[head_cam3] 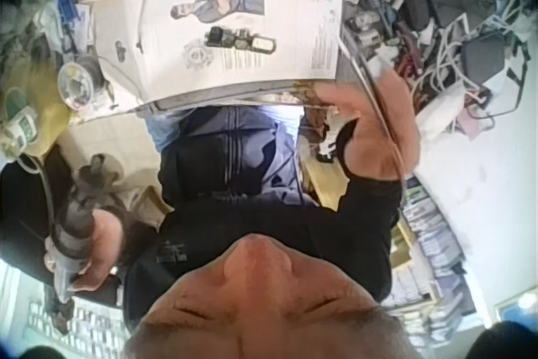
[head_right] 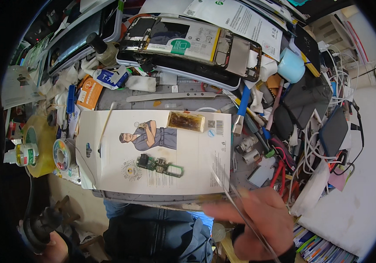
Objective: The person uses a hot air gun and tweezers to heat and reposition a small component on a green circuit board. They repeatedly apply heat, adjust the component, and inspect the board while working at a cluttered electronics repair bench.
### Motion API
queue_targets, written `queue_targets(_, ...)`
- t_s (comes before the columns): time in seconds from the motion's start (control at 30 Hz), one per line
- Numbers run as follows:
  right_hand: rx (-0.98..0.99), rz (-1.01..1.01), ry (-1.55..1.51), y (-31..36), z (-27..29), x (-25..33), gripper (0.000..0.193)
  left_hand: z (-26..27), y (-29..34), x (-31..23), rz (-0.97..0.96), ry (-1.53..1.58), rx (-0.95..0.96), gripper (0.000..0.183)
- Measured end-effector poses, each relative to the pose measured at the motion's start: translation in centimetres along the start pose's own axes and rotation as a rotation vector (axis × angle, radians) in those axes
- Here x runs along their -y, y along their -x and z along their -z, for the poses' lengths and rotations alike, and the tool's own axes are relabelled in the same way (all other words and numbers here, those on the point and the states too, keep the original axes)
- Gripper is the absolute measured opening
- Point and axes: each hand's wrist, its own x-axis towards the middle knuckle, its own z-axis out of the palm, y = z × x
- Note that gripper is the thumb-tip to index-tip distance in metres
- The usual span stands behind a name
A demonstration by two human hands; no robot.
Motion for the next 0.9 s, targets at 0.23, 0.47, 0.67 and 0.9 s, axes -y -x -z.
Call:
queue_targets(0.23, -0.250, -0.142, -0.320, 2.2, -2.5, -1.2, 0.053, -0.9, 1.6, 0.0, 0.258, -0.027, 0.419, 0.052)
queue_targets(0.47, -0.172, -0.100, -0.272, 1.6, -4.1, -1.7, 0.036, -3.0, 1.8, 0.6, 0.270, -0.140, 0.833, 0.054)
queue_targets(0.67, -0.270, -0.120, -0.449, 0.7, -5.0, -2.2, 0.042, -4.6, 3.0, 1.9, 0.268, -0.148, 0.840, 0.053)
queue_targets(0.9, -0.195, 0.144, -0.563, 1.1, -5.5, -4.9, 0.055, -6.2, 5.3, 2.3, 0.306, -0.190, 0.794, 0.037)
